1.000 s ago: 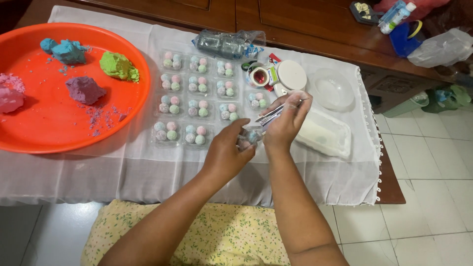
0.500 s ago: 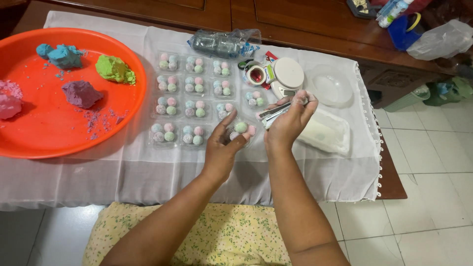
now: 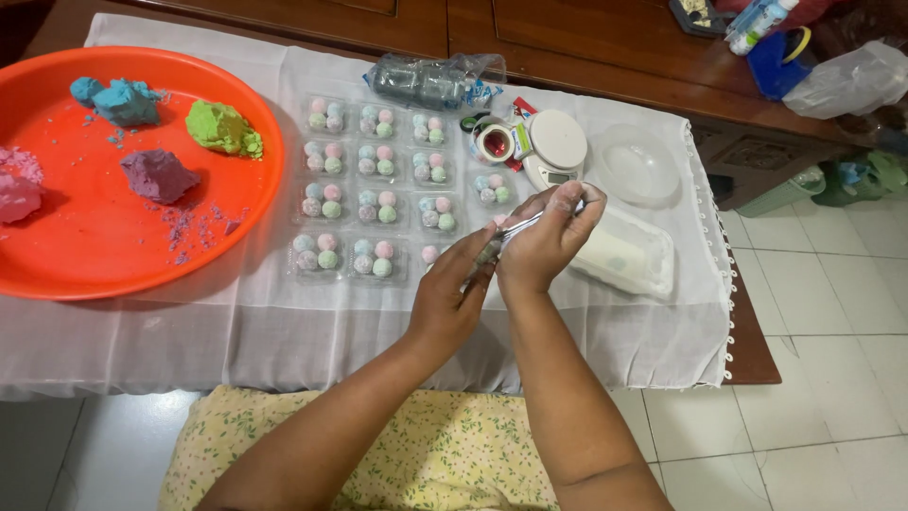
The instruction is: The person organizes colored food balls into clear plastic containers using a metal tool and prepares packaging tape.
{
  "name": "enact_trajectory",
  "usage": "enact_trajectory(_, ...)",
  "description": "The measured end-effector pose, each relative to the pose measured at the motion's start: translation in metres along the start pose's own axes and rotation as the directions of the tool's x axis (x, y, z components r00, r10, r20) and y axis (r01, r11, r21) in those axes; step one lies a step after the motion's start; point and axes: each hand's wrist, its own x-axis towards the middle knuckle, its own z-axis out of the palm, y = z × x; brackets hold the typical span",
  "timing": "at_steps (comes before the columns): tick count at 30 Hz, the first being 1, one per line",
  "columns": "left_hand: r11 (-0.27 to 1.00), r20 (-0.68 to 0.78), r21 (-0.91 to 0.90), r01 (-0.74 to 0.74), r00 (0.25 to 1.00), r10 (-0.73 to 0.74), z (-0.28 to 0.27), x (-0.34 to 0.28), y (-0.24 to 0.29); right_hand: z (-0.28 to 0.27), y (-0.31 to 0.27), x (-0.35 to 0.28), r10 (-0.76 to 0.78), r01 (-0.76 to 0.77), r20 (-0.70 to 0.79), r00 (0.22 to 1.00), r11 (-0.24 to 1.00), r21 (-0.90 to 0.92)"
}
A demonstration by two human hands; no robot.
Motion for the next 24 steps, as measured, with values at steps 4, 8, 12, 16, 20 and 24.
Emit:
enact_trajectory(4, 0.998, 0.029, 0.048, -0.035, 0.999, 0.034, -0.001, -0.003, -0.006, 0.003, 0.002, 0.003, 0.039, -0.042, 0.028, 0.999, 0.994, 0.099)
enact_trajectory(8, 0.996, 0.066, 0.090, -0.007, 0.998, 0.001, -0.003, -0.004, -0.006, 0.001, 0.005, 0.003, 0.139, -0.143, 0.049, 0.989, 0.984, 0.105)
enact_trajectory(12, 0.982, 0.112, 0.070, 0.175, 0.977, -0.182, -0.004, -0.002, -0.011, 0.003, 0.001, 0.003, 0.218, -0.216, 0.058, 0.974, 0.975, -0.044)
enact_trajectory(16, 0.840, 0.112, -0.098, 0.534, 0.844, -0.524, -0.020, 0.018, 0.014, -0.025, 0.012, 0.046, 0.316, -0.303, 0.058, 0.947, 0.939, -0.161)
enact_trajectory(20, 0.566, 0.062, -0.447, 0.692, 0.656, -0.753, -0.032, 0.029, -0.004, -0.108, 0.070, 0.110, 0.343, -0.071, 0.090, 0.935, 0.428, -0.901)
enact_trajectory(24, 0.395, 0.072, -0.613, 0.685, 0.546, -0.835, -0.039, 0.040, -0.006, -0.162, 0.109, 0.137, 0.482, 0.046, -0.005, 0.876, -0.094, -0.995)
